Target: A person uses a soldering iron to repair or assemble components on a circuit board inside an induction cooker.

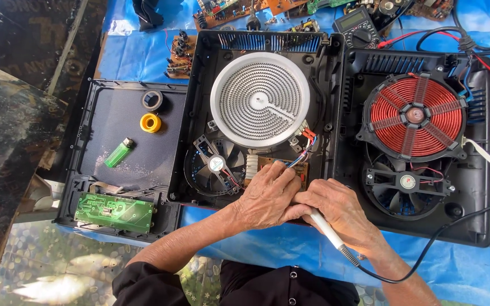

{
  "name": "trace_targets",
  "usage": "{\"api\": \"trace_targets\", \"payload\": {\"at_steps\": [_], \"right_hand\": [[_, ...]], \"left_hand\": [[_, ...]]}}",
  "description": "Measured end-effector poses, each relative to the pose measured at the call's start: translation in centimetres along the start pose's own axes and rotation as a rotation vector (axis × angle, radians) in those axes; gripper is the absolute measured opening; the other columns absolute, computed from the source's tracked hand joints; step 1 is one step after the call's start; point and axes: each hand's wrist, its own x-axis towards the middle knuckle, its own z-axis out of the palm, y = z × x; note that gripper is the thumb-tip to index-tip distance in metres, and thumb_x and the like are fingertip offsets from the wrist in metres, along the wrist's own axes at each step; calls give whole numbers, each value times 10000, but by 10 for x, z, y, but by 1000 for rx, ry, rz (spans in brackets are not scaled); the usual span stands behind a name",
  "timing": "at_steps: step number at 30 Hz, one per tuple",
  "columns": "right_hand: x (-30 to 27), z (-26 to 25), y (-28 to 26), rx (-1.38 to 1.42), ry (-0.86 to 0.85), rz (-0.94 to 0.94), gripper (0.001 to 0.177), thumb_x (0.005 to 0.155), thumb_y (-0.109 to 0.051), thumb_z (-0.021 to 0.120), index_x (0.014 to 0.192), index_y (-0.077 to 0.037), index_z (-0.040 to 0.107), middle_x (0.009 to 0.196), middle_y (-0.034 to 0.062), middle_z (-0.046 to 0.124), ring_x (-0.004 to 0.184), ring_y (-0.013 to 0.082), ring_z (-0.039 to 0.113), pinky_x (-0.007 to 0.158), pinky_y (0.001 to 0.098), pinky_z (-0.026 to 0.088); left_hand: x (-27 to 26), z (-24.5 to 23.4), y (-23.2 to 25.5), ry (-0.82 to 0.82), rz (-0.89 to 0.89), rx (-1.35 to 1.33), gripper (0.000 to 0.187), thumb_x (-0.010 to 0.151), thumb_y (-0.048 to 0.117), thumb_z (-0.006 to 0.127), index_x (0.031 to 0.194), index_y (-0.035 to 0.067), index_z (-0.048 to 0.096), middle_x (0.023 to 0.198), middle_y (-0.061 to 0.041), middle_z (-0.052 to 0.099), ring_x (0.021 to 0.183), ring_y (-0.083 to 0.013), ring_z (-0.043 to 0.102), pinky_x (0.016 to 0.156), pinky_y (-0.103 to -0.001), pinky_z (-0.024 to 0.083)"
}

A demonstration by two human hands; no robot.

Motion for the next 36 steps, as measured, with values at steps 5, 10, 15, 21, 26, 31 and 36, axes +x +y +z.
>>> {"api": "trace_targets", "payload": {"at_steps": [5,10,15,21,26,31,36], "right_hand": [[14,-12,1,290,-108,117,52,988,-179,671,968,-135,651,755,-16,522,635,197,560,660,265,451],[1,-6,20,122,-138,-63,255,1026,-300,543,1202,-273,725,864,-59,477,719,149,532,711,268,443],[4,-9,12,226,-136,136,216,919,-241,755,1131,-252,796,879,-23,541,750,177,584,715,288,511],[6,-12,4,458,-56,270,279,863,-195,826,1141,-212,824,981,2,568,788,129,569,726,261,541],[10,-12,17,587,142,217,272,855,-190,862,1094,-74,803,1111,84,649,934,146,664,856,305,582],[19,-26,23,563,205,210,216,906,-150,830,1065,-15,776,1071,127,715,925,161,679,838,310,561],[31,-21,9,505,157,179,235,898,-119,837,1098,-19,768,1077,148,736,932,207,710,786,337,553]], "left_hand": [[-6,0,5,34,3,25,726,1026,628,390,1095,-47,650,991,-178,537,1006,-379,609,916,-451,549],[-10,-21,40,0,-187,105,622,1028,395,553,1322,-153,587,1235,-350,599,1223,-487,615,1093,-533,496],[-23,-8,39,125,-142,116,611,1002,330,604,1382,-146,557,1310,-361,588,1256,-486,612,1078,-505,527],[-30,1,41,188,-143,119,652,1004,323,609,1442,-147,497,1379,-353,576,1285,-448,618,1079,-478,545],[-31,-1,39,241,-77,225,562,1034,366,509,1344,-92,609,1325,-303,628,1204,-412,674,1012,-439,579],[-42,3,32,183,84,193,475,995,387,559,1158,-42,680,1159,-256,653,1067,-382,707,916,-467,608],[-39,-2,33,192,106,203,443,1002,351,528,1104,-53,678,1116,-263,643,1036,-389,702,900,-470,605]]}}
